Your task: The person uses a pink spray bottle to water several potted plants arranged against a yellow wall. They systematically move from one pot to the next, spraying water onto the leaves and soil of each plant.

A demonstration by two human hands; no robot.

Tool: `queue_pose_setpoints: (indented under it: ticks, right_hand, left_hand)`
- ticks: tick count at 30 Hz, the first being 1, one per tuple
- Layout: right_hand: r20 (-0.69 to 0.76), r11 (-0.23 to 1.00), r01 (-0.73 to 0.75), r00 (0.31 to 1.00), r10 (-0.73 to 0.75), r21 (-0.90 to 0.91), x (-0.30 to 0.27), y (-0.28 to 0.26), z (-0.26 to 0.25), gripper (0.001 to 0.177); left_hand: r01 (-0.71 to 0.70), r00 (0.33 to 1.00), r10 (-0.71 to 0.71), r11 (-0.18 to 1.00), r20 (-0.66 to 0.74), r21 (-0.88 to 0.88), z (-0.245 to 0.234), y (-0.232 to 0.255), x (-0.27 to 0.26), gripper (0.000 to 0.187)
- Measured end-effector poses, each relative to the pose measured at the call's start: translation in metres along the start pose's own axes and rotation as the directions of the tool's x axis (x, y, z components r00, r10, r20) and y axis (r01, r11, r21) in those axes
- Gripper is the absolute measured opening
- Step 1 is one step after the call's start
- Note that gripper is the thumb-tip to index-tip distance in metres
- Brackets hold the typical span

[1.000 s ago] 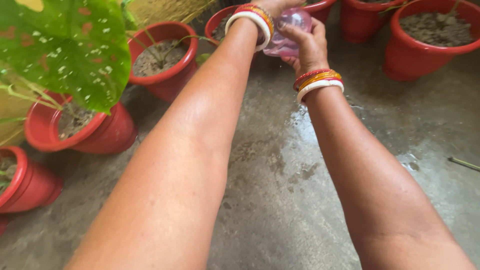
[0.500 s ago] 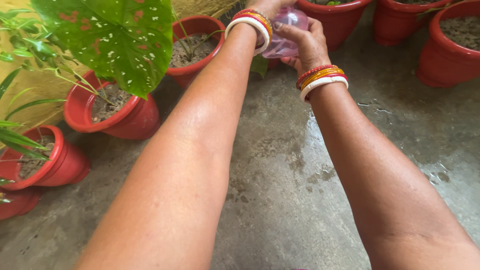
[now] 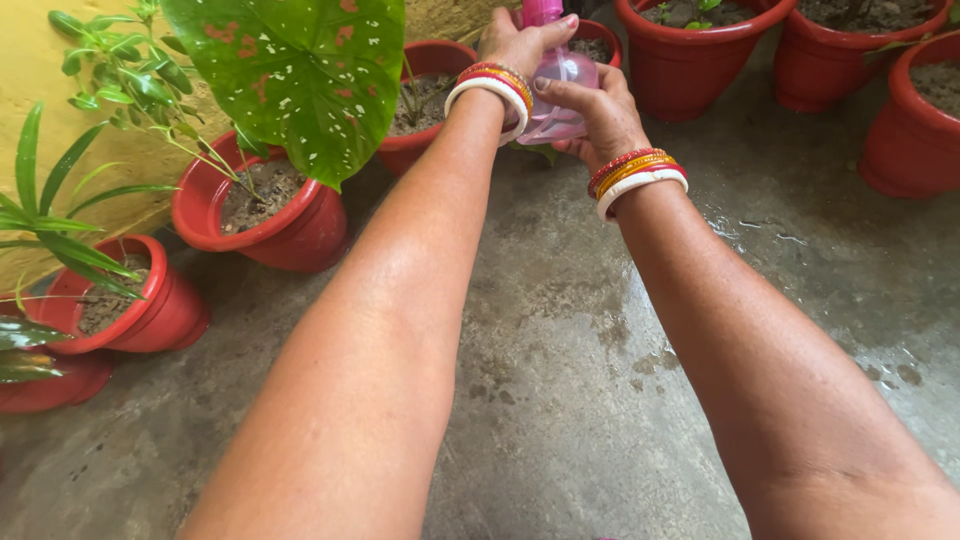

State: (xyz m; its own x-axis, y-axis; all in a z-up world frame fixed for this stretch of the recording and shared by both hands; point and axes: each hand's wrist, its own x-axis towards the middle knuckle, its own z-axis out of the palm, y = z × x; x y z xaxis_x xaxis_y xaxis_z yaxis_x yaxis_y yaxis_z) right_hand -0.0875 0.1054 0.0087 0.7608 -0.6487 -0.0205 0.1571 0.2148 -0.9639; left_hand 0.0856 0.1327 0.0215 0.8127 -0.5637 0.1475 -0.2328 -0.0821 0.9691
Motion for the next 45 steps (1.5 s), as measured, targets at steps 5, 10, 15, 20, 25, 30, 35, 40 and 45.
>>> queue_pose_setpoints:
  ticks: [5, 10, 15, 20, 25, 30, 35, 40, 45]
  right_hand:
    - [0.021, 0.999, 0.018, 1.0, -0.017, -0.048, -0.005, -0.001, 0.003, 0.087]
    - [0.054, 0.998, 0.021, 0.998, -0.018, -0.053, -0.01, -0.005, 0.004, 0.087]
    - [0.041, 1.0, 0.009, 0.999, -0.008, -0.026, -0.013, -0.011, 0.003, 0.086]
    - [-0.018, 0.998, 0.062, 0.998, -0.062, -0.002, -0.009, -0.017, -0.004, 0.079]
    - [-0.063, 0.994, 0.11, 0.992, -0.108, 0.016, -0.01, -0.021, -0.018, 0.074]
    - [-0.104, 0.987, 0.148, 0.985, -0.141, 0.062, -0.01, -0.021, -0.034, 0.073]
    - [-0.151, 0.965, 0.233, 0.965, -0.215, 0.121, -0.006, -0.018, -0.054, 0.072]
    - [-0.207, 0.943, 0.294, 0.943, -0.259, 0.157, -0.006, -0.022, -0.072, 0.072]
    - [-0.236, 0.925, 0.339, 0.926, -0.296, 0.17, -0.011, -0.026, -0.084, 0.073]
  left_hand:
    - [0.041, 0.999, -0.041, 0.999, 0.021, 0.004, -0.013, 0.002, -0.01, 0.081]
    - [0.031, 0.999, -0.031, 0.999, -0.024, 0.025, -0.015, 0.002, -0.014, 0.086]
    - [-0.009, 0.998, 0.018, 0.988, -0.059, 0.152, -0.009, 0.01, -0.012, 0.081]
    - [-0.033, 0.997, 0.038, 0.997, 0.073, -0.067, 0.009, 0.02, 0.0, 0.076]
    - [-0.039, 0.963, 0.098, 0.972, 0.251, -0.231, 0.027, 0.025, 0.006, 0.071]
    - [-0.031, 0.967, 0.034, 0.999, 0.253, -0.016, 0.045, 0.044, 0.002, 0.059]
    - [-0.02, 0.935, 0.049, 0.996, 0.35, -0.086, 0.075, 0.045, 0.006, 0.051]
    - [0.1, 0.867, -0.014, 0.985, 0.499, -0.144, 0.108, 0.045, 0.017, 0.04]
    - [0.244, 0.824, -0.081, 0.944, 0.56, -0.222, 0.128, 0.052, 0.014, 0.032]
